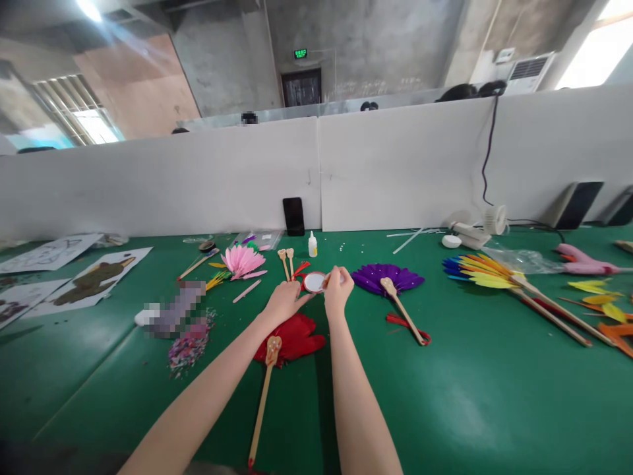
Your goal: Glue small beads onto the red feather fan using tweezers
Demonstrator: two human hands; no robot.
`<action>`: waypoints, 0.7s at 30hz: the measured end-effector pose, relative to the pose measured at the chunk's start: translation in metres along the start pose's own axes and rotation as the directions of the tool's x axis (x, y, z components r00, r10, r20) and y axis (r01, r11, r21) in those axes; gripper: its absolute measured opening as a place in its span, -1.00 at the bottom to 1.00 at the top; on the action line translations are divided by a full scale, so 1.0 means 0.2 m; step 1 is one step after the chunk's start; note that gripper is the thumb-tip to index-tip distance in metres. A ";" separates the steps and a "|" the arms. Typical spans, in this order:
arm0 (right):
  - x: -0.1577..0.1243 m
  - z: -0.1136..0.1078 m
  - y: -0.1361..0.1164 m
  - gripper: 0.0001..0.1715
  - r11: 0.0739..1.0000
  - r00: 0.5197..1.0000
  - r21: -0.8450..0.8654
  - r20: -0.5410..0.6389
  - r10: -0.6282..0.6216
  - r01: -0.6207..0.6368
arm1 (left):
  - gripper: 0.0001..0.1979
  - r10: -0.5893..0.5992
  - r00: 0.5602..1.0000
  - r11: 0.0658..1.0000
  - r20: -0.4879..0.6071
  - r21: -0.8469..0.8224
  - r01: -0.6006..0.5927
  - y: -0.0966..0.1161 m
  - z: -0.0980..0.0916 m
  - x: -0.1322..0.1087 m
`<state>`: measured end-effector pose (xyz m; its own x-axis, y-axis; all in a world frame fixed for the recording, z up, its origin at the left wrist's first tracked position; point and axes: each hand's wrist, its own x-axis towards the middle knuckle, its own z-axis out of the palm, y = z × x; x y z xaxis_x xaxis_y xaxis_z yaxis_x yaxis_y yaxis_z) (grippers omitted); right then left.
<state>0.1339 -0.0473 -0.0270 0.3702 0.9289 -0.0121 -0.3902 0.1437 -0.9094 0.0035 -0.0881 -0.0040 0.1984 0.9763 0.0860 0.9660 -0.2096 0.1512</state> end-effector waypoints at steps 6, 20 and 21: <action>0.08 -0.07 -0.01 -0.65 0.991 0.995 0.123 -0.084 0.060 -0.049 | -0.70 0.021 0.996 1.000 0.091 0.010 -0.022 0.01 0.02 0.09; 0.17 -0.16 0.01 -0.63 0.927 0.978 0.320 -0.011 0.208 -0.194 | -0.70 0.085 0.996 0.994 0.012 -0.076 -0.084 -0.05 0.02 0.24; 0.18 -0.17 0.01 -0.63 0.923 0.976 0.328 -0.003 0.217 -0.204 | -0.70 0.108 0.994 0.992 0.027 -0.069 -0.106 -0.04 0.03 0.27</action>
<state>0.1748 -0.0260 -0.0438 0.2797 0.9368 -0.2103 -0.7116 0.0552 -0.7004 0.0069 -0.0340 -0.0057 0.3063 0.9490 0.0749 0.9258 -0.3152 0.2088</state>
